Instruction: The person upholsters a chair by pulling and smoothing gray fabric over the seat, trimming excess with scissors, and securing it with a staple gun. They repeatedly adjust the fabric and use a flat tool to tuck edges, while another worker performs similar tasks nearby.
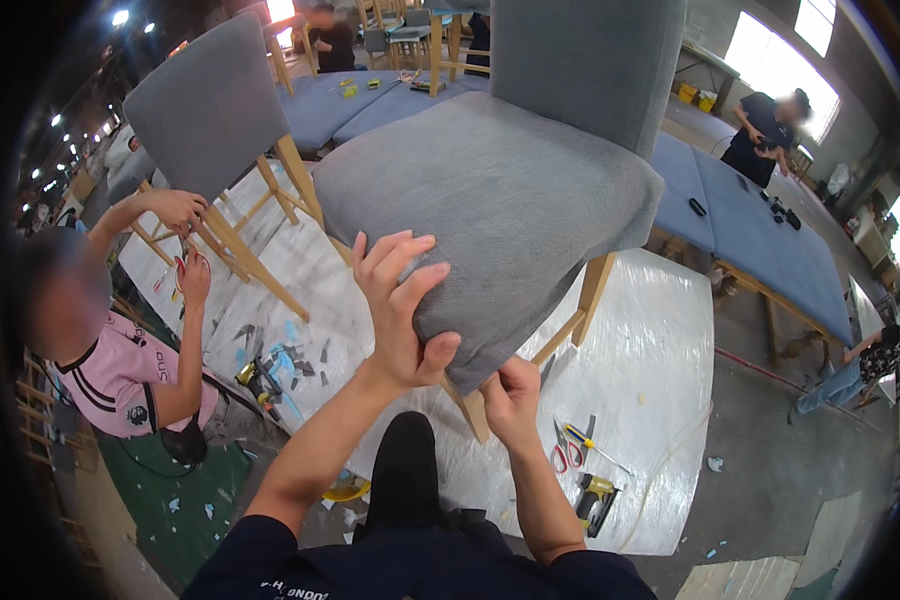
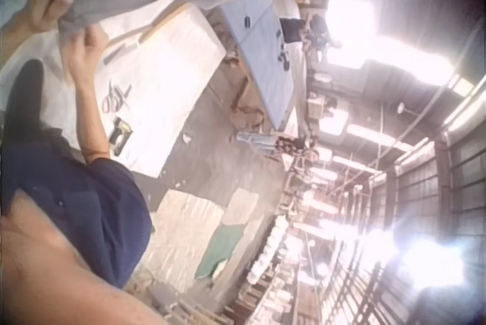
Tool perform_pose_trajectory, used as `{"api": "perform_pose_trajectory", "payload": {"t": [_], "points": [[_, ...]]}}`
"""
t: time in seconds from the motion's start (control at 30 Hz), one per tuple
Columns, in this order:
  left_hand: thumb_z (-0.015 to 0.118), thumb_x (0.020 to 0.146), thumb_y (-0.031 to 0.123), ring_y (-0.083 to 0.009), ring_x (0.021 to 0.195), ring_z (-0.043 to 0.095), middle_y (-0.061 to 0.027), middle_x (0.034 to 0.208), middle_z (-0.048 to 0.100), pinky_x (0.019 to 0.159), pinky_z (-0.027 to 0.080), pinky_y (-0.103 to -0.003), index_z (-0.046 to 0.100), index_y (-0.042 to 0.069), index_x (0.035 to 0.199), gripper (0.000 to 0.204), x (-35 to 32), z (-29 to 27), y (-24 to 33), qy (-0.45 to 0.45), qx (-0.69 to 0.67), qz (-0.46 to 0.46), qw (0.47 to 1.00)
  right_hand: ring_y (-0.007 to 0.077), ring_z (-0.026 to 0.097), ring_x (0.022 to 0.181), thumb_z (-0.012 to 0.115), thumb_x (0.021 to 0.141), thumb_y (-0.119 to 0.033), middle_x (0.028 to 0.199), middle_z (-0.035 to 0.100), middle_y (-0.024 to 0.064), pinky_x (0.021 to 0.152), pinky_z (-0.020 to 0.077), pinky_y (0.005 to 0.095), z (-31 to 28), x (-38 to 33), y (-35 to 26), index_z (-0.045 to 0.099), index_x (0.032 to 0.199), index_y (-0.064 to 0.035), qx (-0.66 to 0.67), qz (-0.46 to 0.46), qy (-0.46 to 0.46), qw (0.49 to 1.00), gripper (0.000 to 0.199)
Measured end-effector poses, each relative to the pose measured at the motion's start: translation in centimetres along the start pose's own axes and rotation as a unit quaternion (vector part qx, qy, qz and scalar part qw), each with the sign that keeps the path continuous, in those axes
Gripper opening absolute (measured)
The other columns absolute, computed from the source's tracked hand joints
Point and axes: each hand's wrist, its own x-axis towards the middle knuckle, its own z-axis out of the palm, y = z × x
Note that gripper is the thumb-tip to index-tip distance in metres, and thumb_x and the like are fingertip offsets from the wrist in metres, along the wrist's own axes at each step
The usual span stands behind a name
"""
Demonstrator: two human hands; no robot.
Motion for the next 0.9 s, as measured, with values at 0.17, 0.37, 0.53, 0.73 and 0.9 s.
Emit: {"api": "perform_pose_trajectory", "payload": {"t": [0.17, 0.37, 0.53, 0.73, 0.9], "points": [[0.045, 0.106, 0.056, -0.0273, 0.130, 0.050, -0.0156, 0.138, 0.056, 0.119, 0.025, -0.048, 0.051, 0.000, 0.136, 0.064, -1.1, -2.6, 0.3, 0.014, -0.207, -0.154, 0.966, 0.0095, 0.061, 0.089, 0.057, 0.104, -0.006, 0.101, 0.071, 0.0038, 0.076, 0.0476, 0.0265, -5.1, -6.5, 5.4, 0.068, 0.114, 0.0031, -0.142, -0.002, 0.056, 0.988, 0.017], [0.056, 0.107, 0.048, -0.0141, 0.109, 0.053, -0.0030, 0.125, 0.059, 0.098, 0.042, -0.032, 0.057, 0.006, 0.134, 0.050, -2.4, -3.0, -22.3, 0.136, -0.275, -0.485, 0.819, 0.0272, 0.051, 0.131, 0.062, 0.102, -0.015, 0.140, 0.056, 0.0193, 0.110, 0.0392, 0.0384, -8.0, -17.2, 8.1, 0.040, 0.151, 0.0029, -0.160, -0.001, 0.205, 0.966, 0.057], [0.055, 0.107, 0.050, -0.0239, 0.137, 0.054, -0.0103, 0.156, 0.051, 0.113, 0.048, -0.044, 0.045, 0.004, 0.156, 0.067, -12.4, 2.7, -27.9, -0.223, -0.433, -0.528, 0.696, 0.0394, 0.039, 0.144, 0.062, 0.103, -0.034, 0.151, 0.046, 0.0252, 0.120, 0.0264, 0.0455, -8.4, -17.1, 12.4, 0.038, 0.153, 0.0031, -0.372, -0.020, 0.131, 0.919, 0.067], [0.057, 0.108, 0.040, -0.0262, 0.136, 0.055, -0.0127, 0.154, 0.052, 0.111, 0.050, -0.045, 0.039, 0.005, 0.160, 0.065, -11.7, 0.3, -23.1, -0.181, -0.462, -0.614, 0.614, 0.0405, 0.048, 0.129, 0.060, 0.102, -0.037, 0.137, 0.053, 0.0238, 0.108, 0.0353, 0.0470, -6.7, -14.2, 12.1, 0.048, 0.140, 0.0019, -0.363, -0.111, 0.160, 0.911, 0.056], [0.056, 0.109, 0.037, -0.0271, 0.137, 0.054, -0.0104, 0.155, 0.052, 0.113, 0.048, -0.045, 0.038, 0.005, 0.160, 0.063, -17.6, -4.6, -23.2, 0.019, -0.458, -0.626, 0.631, 0.0414, 0.056, 0.116, 0.059, 0.102, -0.038, 0.125, 0.059, 0.0227, 0.098, 0.0427, 0.0483, -6.1, -11.5, 12.2, 0.056, 0.130, 0.0010, -0.355, -0.160, 0.157, 0.908, 0.049]]}}
